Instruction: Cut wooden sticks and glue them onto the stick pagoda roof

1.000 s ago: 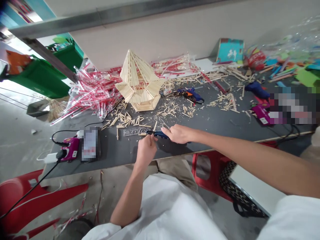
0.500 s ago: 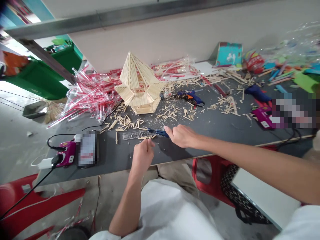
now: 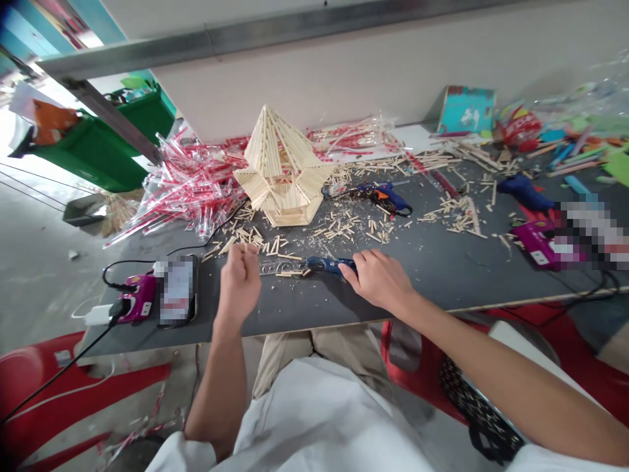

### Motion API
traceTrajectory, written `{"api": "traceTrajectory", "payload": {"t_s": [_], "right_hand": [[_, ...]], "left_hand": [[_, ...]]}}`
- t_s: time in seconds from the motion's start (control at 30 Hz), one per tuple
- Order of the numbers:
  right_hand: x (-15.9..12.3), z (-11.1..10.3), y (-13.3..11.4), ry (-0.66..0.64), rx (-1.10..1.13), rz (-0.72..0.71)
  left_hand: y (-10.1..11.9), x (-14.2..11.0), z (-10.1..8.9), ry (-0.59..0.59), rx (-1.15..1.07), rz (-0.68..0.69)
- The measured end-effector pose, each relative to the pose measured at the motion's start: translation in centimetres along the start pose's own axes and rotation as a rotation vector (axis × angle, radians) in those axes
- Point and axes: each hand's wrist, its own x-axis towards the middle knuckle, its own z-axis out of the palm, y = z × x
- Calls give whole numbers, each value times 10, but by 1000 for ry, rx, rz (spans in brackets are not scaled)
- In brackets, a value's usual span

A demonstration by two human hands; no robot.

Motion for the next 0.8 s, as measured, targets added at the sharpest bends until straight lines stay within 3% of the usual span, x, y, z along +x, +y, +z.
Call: {"api": "traceTrajectory", "payload": {"t_s": [0.1,0.2,0.33,0.47,0.63,0.8], "right_hand": [[-8,18,6,147,-107,-9],[-11,37,12,278,-140,-49],[-10,50,17,349,-50,-74],[-8,50,17,358,-2,-77],[-8,49,15,378,13,-73],[-7,49,15,386,29,-69]], "left_hand": [[7,39,-17,55,68,76],[21,75,-26,-30,216,154],[45,106,-25,-126,625,252],[57,120,-19,-191,820,226],[62,127,-15,-237,841,245],[68,126,-10,-198,841,225]]}}
